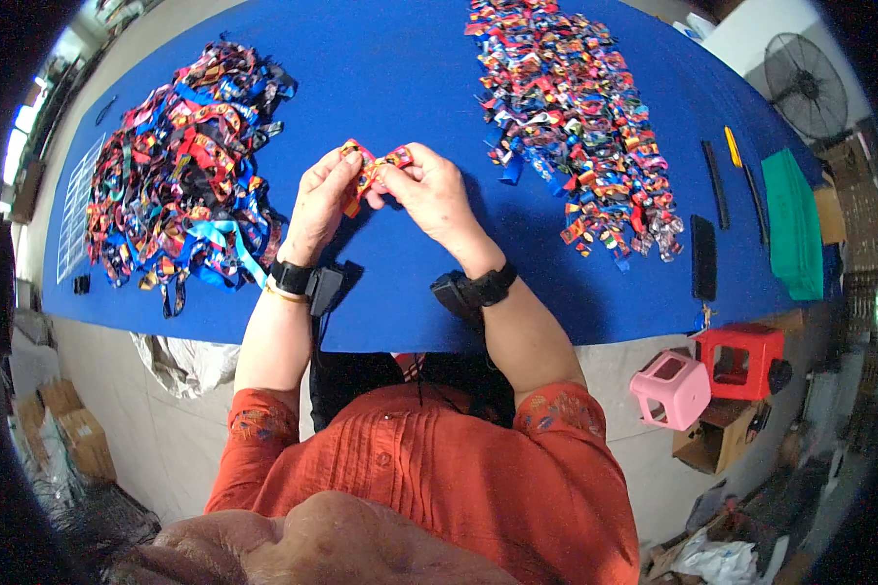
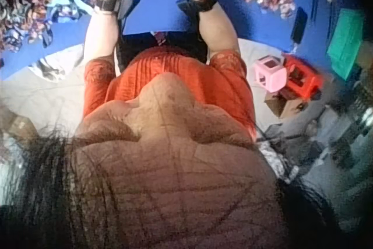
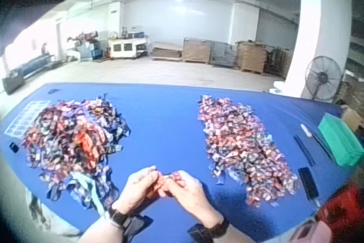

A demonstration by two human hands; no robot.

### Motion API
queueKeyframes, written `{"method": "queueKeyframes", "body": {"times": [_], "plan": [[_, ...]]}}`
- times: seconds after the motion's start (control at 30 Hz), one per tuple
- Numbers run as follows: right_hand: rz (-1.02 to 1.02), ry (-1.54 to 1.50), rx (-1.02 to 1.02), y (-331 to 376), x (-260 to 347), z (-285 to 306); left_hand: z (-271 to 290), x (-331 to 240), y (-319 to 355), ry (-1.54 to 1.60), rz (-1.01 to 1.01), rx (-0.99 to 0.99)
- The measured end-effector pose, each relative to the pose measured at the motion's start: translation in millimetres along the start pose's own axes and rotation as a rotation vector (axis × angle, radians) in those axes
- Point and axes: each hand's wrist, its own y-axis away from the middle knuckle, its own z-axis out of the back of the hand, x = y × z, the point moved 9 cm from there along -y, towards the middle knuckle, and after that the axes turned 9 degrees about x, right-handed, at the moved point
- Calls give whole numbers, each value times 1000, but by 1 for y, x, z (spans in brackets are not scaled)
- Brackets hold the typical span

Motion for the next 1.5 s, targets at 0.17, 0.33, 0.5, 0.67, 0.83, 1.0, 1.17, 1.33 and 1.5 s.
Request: {"method": "queueKeyframes", "body": {"times": [0.17, 0.33, 0.5, 0.67, 0.83, 1.0, 1.17, 1.33, 1.5], "plan": [[-67, -24, 26, 0, -8, 1, -1, -1, 1, -104, 11, 33], [-52, -30, 7, -3, -16, 4, 6, 9, -1, -197, 20, 14], [-21, 69, -62, -3, -18, 9, 3, 4, -1, -241, 15, 35], [-27, 161, -104, -4, -24, 14, -4, -3, 2, -272, -1, -16], [-54, 131, -88, -3, -23, 11, 0, -2, 2, -295, 23, -21], [-11, 107, -99, -2, -18, 10, 2, -2, 2, -264, 4, -16], [-40, 146, -94, 0, -13, 10, 4, 1, 3, -261, 5, -21], [-13, 159, -98, -2, -17, 14, -3, -4, 2, -284, 33, -9], [-23, 113, -88, 0, -8, 8, 3, -1, 3, -266, 36, -3]]}}
